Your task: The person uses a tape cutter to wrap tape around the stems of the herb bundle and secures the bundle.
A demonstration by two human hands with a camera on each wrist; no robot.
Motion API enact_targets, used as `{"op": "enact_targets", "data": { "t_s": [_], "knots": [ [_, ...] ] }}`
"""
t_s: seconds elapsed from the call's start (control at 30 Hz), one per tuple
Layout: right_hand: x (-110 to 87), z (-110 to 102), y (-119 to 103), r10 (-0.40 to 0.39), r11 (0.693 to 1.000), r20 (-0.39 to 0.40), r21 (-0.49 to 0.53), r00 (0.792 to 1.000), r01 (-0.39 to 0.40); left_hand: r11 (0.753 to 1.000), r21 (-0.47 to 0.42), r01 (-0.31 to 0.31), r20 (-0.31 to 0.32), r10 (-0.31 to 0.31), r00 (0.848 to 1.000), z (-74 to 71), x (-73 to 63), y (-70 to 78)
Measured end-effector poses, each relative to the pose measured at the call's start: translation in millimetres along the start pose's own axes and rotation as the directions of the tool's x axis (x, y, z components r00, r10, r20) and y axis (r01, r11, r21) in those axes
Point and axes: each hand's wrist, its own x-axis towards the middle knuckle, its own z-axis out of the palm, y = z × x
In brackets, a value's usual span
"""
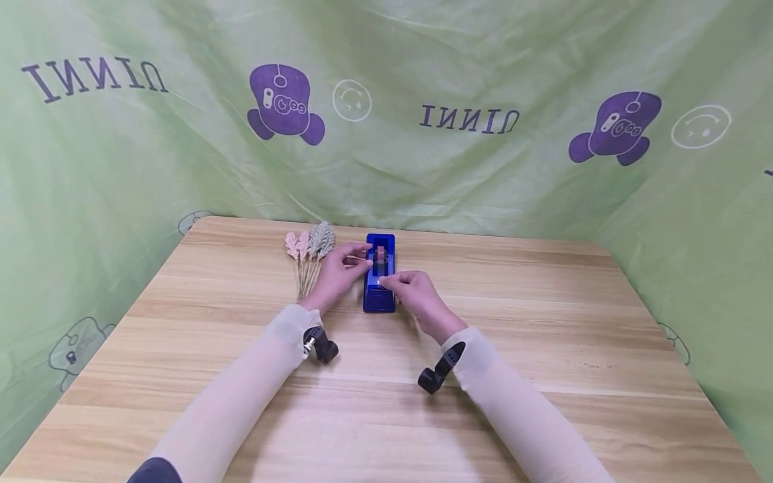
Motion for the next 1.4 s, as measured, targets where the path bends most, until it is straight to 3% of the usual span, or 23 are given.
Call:
{"op": "enact_targets", "data": {
  "t_s": [0.93, 1.4],
  "knots": [
    [-20.9, 2, 5, -0.015, 0.999, 0.032, 0.049, 0.999, 0.013, 1.000, -0.020, 0.003, -0.009, -0.004, 1.000, 1.3, -1.5, 0.0],
    [-40.4, 5, 6, -0.062, 0.997, 0.038, 0.052, 0.997, 0.060, 1.000, -0.011, -0.007, -0.017, 0.007, 1.000, 2.7, -3.2, 0.6]
  ]
}}
